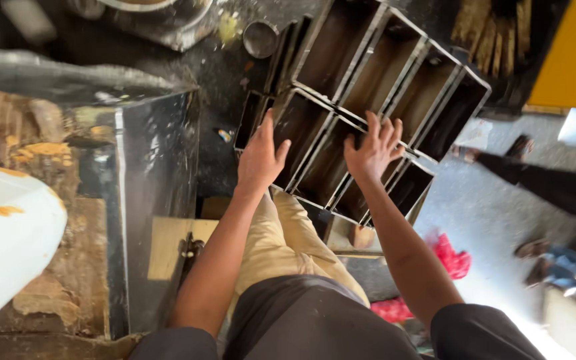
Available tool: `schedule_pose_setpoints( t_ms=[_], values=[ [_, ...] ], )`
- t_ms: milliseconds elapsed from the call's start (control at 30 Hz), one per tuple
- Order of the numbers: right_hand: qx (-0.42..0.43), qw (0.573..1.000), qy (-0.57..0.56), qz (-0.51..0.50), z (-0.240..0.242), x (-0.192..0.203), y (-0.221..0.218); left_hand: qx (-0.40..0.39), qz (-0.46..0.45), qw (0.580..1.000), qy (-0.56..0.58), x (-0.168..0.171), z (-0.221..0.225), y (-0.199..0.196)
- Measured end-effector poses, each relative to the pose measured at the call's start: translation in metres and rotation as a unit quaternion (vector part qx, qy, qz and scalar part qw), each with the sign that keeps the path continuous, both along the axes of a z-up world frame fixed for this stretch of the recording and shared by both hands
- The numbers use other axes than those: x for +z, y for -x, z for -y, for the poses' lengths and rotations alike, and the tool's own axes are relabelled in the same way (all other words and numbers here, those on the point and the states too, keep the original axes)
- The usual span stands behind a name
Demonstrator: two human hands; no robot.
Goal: The person organizes metal bread molds, retrieves dough from a large industrial mixer, shapes small pieces of dough by hand on a stone countertop, and collects cubes of white fat from a cardboard box using their hands.
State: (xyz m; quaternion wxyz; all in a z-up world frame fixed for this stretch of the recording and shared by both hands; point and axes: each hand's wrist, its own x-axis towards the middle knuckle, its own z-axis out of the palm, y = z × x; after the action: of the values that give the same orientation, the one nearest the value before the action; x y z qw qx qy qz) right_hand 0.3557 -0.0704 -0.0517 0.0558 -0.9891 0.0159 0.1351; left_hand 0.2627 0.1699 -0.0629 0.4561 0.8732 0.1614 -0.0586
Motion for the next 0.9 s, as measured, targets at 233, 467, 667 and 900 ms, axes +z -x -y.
schedule_pose_setpoints(
  t_ms=[233, 467, 667, 900],
  values=[
    [0.016, 1.000, 0.008, 0.007, 0.005, -0.001, 0.009, 0.020, 0.014, 0.998, -0.053, 0.007, 0.006, 0.003],
    [0.000, 0.999, 0.033, 0.017, -0.001, -0.009, -0.001, 0.025, 0.026, 0.998, -0.048, 0.001, 0.003, -0.008],
    [0.002, 0.998, 0.029, 0.053, -0.001, -0.017, 0.001, 0.015, 0.010, 0.999, -0.047, -0.009, 0.003, -0.015],
    [0.028, 0.988, 0.028, 0.147, 0.009, -0.044, 0.001, 0.018, 0.067, 0.997, -0.041, -0.061, 0.016, -0.012]
  ],
)
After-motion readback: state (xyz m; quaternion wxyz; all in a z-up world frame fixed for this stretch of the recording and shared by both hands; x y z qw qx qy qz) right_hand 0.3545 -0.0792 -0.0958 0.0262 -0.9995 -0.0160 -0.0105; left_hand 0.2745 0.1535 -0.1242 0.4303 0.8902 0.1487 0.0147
